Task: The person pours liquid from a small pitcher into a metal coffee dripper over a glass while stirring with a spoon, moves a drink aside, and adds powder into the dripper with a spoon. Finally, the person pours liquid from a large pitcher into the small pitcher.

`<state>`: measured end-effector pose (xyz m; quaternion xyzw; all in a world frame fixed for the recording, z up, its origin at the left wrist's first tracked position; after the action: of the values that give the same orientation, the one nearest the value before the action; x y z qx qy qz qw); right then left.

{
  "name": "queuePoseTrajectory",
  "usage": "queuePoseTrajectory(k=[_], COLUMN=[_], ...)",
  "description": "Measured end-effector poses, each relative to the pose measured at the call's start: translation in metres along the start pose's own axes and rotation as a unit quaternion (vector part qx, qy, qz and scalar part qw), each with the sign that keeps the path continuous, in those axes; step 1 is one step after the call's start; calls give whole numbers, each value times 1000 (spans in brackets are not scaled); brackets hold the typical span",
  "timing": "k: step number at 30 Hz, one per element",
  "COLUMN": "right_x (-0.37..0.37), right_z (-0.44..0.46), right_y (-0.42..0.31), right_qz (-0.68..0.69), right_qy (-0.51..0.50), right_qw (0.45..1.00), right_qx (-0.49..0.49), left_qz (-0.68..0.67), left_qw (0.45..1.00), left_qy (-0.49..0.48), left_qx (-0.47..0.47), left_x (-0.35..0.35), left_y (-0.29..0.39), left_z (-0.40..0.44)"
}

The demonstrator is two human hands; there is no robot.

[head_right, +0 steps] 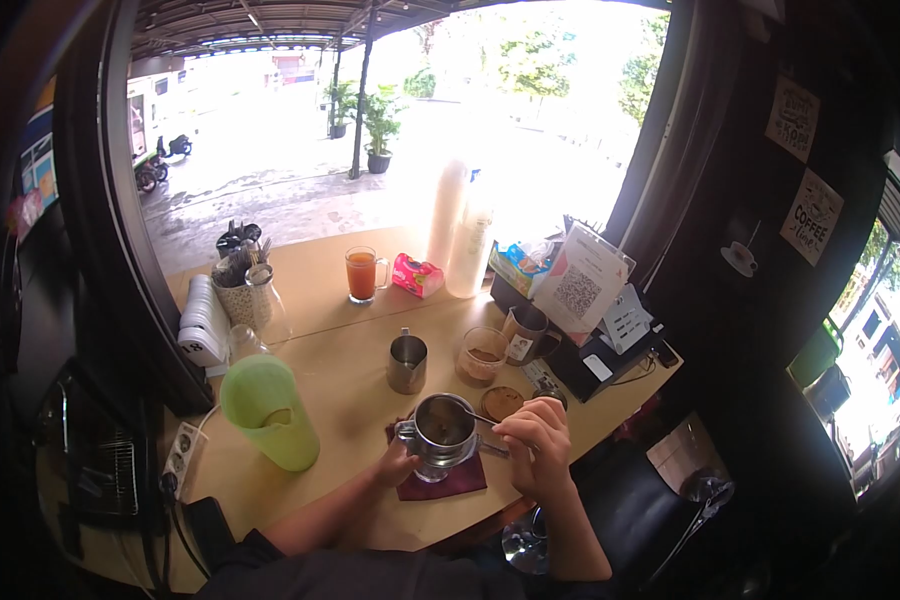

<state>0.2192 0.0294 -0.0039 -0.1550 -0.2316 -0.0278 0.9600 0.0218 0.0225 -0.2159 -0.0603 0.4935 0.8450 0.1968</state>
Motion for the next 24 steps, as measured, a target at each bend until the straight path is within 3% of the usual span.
queuePoseTrajectory(k=[18, 20, 21, 22, 24], right_x=[-2, -1, -1, -1, 1], right_z=[-2, -14, -15, -14, -19], right_y=[0, 17, 23, 29, 62], right_qz=[-31, 104, 163, 163, 195], right_qy=[-8, 154, 186, 186, 300], right_qw=[998, 977, 956, 956, 895], right_qx=[48, -107, -159, -159, -265], left_qz=[-2, -1, 0, 0, 1], left_qw=[1000, 1000, 1000, 1000, 1000], left_qy=[2, 2, 0, -3, 3], left_qx=[-3, -3, -3, -3, -4], left_x=[0, 1, 1, 2, 2], left_y=[-1, -1, -2, -3, -5], left_z=[-1, 0, 0, 0, -1])
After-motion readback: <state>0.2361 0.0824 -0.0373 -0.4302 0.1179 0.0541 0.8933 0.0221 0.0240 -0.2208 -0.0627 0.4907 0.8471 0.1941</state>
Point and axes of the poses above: each hand's wrist, its own z-axis towards the middle knuckle, its own x-axis out of the back of the hand, y = z × x, the point moved 3 cm from there along z, towards the middle knuckle, and after that the axes turned 1 degree about -x, right-handed, at the moved point
